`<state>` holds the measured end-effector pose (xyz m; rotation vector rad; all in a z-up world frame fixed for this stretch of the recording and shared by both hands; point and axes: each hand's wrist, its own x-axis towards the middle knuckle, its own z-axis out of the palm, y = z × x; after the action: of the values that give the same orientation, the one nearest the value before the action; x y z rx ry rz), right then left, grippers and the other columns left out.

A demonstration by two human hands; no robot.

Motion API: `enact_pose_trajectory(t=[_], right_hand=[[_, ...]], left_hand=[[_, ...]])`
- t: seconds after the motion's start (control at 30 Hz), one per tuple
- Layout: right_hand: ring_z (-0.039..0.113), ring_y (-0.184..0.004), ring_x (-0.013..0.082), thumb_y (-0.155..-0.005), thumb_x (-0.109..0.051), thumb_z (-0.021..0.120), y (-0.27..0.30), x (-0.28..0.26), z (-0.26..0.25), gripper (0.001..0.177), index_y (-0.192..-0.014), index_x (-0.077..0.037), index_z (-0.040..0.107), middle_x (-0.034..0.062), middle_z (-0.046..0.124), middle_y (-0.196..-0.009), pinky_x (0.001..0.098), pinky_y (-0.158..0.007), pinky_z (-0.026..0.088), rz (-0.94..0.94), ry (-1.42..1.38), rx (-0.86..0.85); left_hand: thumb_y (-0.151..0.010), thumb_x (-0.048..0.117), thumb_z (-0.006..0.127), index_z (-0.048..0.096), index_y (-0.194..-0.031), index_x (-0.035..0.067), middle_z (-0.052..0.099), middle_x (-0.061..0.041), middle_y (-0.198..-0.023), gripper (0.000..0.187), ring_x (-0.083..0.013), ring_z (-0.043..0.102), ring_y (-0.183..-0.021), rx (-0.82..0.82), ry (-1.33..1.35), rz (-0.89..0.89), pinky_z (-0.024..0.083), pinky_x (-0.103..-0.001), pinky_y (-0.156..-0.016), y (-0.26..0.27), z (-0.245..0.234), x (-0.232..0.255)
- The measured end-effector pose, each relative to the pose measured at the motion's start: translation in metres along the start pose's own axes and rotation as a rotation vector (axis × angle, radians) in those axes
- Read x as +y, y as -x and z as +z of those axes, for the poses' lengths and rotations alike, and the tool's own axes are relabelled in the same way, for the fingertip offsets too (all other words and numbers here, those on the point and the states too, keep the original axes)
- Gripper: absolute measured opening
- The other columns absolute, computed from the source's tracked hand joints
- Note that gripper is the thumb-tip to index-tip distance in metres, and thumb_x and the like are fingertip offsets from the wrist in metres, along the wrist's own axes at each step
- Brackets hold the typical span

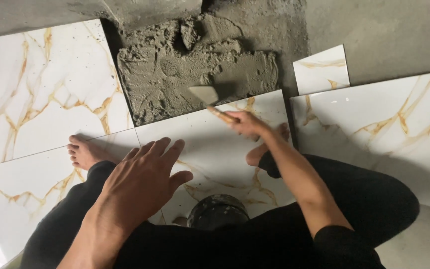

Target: Spreading and leveling cement on a floor using a hand trowel in preparation for laying tiles.

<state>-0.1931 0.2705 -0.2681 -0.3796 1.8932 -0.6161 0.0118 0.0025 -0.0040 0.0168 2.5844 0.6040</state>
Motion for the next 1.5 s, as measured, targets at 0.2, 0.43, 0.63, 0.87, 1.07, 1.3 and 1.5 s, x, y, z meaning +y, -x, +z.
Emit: enact_pose_trajectory(t=[0.2, 0.43, 0.63, 0.87, 1.07, 1.3, 1.5], right_hand=[[0.068, -0.074, 0.016, -0.095, -0.029, 0.068, -0.01, 0.042, -0.075, 0.076, -0.163, -0.017, 0.036, 0.0113, 0.075, -0.106, 0.0334, -0.063, 0.055, 0.054, -0.084, 0.152], [0.064, -0.07, 0.0184, -0.105, -0.026, 0.056, -0.015, -0.002, -0.02, 0.068, -0.165, -0.013, 0.028, 0.013, 0.072, -0.094, 0.0321, -0.058, 0.057, 0.097, -0.173, 0.329], [0.072, -0.081, 0.015, -0.092, -0.034, 0.058, -0.015, -0.031, -0.031, 0.074, -0.163, -0.022, 0.037, 0.0055, 0.076, -0.118, 0.0326, -0.069, 0.056, 0.04, -0.016, 0.048], [0.066, -0.071, 0.0153, -0.094, -0.026, 0.059, -0.001, 0.002, -0.083, 0.065, -0.157, -0.024, 0.047, 0.0075, 0.075, -0.094, 0.0291, -0.059, 0.053, 0.209, -0.284, 0.329], [0.062, -0.056, 0.0132, -0.103, -0.026, 0.052, -0.021, -0.01, -0.039, 0.054, -0.155, -0.011, 0.044, 0.0144, 0.071, -0.107, 0.0258, -0.045, 0.053, -0.012, -0.233, 0.387], [0.067, -0.07, 0.014, -0.091, -0.036, 0.056, 0.001, -0.002, -0.056, 0.068, -0.158, -0.028, 0.047, 0.0031, 0.076, -0.085, 0.0283, -0.062, 0.055, 0.041, -0.194, 0.265], [0.059, -0.051, 0.0126, -0.103, -0.025, 0.059, -0.006, 0.02, -0.073, 0.057, -0.158, -0.019, 0.045, 0.0105, 0.077, -0.085, 0.0249, -0.039, 0.049, 0.106, -0.403, 0.44]], left_hand=[[-0.095, 0.055, 0.062, 0.045, -0.15, 0.017, 0.052, -0.011, -0.146, 0.069, -0.0398, 0.056, -0.125, -0.065, 0.017, -0.078, 0.045, -0.056, -0.101, -0.002, 0.0, -0.006], [-0.095, 0.054, 0.064, 0.046, -0.15, 0.016, 0.049, -0.014, -0.151, 0.069, -0.0411, 0.052, -0.13, -0.106, 0.012, -0.084, 0.041, -0.056, -0.104, -0.006, -0.003, -0.005], [-0.095, 0.058, 0.06, 0.044, -0.153, 0.02, 0.047, -0.012, -0.155, 0.071, -0.0403, 0.053, -0.131, -0.139, -0.062, -0.082, 0.043, -0.057, -0.103, -0.009, -0.001, -0.013], [-0.097, 0.054, 0.059, 0.045, -0.153, 0.014, 0.049, -0.015, -0.153, 0.07, -0.0383, 0.052, -0.133, -0.101, -0.017, -0.032, 0.04, -0.053, -0.108, -0.002, 0.0, -0.025], [-0.098, 0.054, 0.057, 0.041, -0.156, 0.017, 0.045, -0.013, -0.158, 0.07, -0.0374, 0.047, -0.139, -0.212, -0.003, -0.122, 0.037, -0.055, -0.11, -0.013, -0.006, -0.019], [-0.097, 0.058, 0.055, 0.039, -0.155, 0.022, 0.043, -0.008, -0.159, 0.07, -0.035, 0.045, -0.141, -0.234, -0.068, -0.145, 0.018, -0.072, -0.113, -0.011, -0.003, -0.024], [-0.097, 0.059, 0.053, 0.04, -0.157, 0.023, 0.041, -0.009, -0.161, 0.071, -0.0351, 0.04, -0.145, -0.26, 0.005, -0.185, 0.024, -0.058, -0.118, -0.015, -0.004, -0.023]])
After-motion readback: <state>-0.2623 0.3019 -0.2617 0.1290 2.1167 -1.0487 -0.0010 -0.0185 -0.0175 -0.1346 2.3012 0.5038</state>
